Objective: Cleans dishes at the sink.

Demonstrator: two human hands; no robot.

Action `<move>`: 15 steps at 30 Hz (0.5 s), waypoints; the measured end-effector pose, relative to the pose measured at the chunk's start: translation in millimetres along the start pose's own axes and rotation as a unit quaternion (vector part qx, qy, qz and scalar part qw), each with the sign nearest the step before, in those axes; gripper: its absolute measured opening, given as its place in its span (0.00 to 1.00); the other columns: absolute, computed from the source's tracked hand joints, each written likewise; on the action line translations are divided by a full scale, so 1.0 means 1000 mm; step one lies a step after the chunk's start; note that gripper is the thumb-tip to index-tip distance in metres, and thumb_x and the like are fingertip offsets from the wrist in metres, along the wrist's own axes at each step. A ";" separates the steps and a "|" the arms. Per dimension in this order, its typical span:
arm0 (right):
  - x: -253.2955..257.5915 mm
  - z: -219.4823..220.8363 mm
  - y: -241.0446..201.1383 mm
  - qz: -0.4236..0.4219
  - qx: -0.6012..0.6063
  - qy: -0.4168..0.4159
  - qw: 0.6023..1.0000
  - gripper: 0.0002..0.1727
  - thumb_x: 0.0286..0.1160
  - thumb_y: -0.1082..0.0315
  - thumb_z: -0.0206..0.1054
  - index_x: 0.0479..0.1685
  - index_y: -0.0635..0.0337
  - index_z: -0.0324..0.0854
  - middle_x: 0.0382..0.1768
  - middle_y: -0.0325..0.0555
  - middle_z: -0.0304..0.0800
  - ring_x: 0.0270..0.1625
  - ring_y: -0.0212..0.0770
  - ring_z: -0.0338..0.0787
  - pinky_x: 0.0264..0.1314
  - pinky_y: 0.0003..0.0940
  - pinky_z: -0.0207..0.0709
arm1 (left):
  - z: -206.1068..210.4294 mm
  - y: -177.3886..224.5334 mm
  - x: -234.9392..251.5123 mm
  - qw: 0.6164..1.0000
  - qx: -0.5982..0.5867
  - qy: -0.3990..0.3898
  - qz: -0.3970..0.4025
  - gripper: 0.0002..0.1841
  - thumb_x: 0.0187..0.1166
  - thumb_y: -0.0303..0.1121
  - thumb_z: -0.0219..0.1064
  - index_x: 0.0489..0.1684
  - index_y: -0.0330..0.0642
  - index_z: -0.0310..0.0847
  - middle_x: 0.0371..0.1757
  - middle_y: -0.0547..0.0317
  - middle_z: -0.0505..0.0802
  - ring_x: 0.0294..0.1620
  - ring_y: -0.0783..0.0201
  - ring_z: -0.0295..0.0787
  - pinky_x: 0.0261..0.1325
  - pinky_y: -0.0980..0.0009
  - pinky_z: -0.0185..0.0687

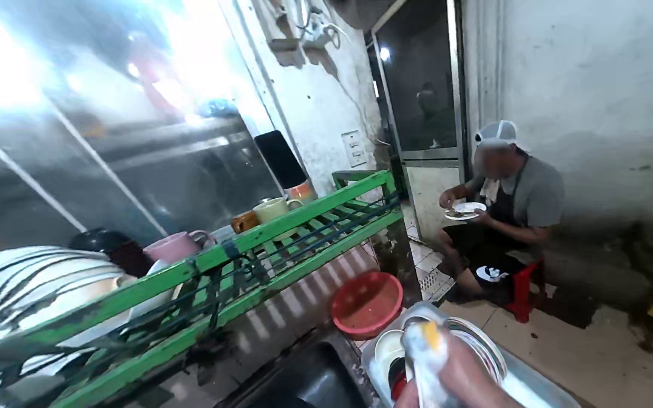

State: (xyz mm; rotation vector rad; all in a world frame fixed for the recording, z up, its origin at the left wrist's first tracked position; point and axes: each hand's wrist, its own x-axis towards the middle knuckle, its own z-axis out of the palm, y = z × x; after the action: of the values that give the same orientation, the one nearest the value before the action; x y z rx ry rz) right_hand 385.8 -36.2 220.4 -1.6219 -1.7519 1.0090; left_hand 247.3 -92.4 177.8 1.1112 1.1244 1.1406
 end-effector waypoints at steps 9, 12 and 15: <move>0.039 -0.024 0.016 0.124 0.094 -0.099 0.983 0.26 0.86 0.68 0.61 0.81 0.70 0.69 0.75 0.70 0.77 0.78 0.61 0.77 0.81 0.58 0.66 | -0.001 -0.002 -0.004 0.993 0.099 -0.056 0.012 0.26 0.68 0.16 0.65 0.68 0.16 0.70 0.54 0.44 0.89 0.53 0.69 0.86 0.61 0.68 0.83; 0.003 -0.004 0.015 0.007 0.027 -0.039 0.999 0.31 0.73 0.65 0.72 0.77 0.65 0.74 0.68 0.66 0.84 0.73 0.63 0.83 0.77 0.63 0.73 | 0.004 0.001 0.001 1.000 0.010 0.006 -0.018 0.22 0.64 0.12 0.62 0.61 0.25 0.74 0.44 0.56 0.92 0.44 0.72 0.89 0.52 0.71 0.87; -0.018 0.012 0.020 -0.110 0.002 -0.012 0.994 0.37 0.66 0.55 0.76 0.78 0.61 0.76 0.71 0.60 0.85 0.75 0.59 0.83 0.78 0.60 0.74 | 0.005 0.005 0.004 0.998 -0.005 0.047 -0.032 0.13 0.65 0.10 0.60 0.41 0.37 0.76 0.30 0.66 0.92 0.33 0.76 0.90 0.42 0.76 0.89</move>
State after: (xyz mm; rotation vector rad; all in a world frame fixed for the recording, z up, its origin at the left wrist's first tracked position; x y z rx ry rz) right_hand 389.9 -55.6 199.0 -1.3810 -1.8948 0.9302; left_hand 251.6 -88.6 182.6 1.0165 1.2183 1.1575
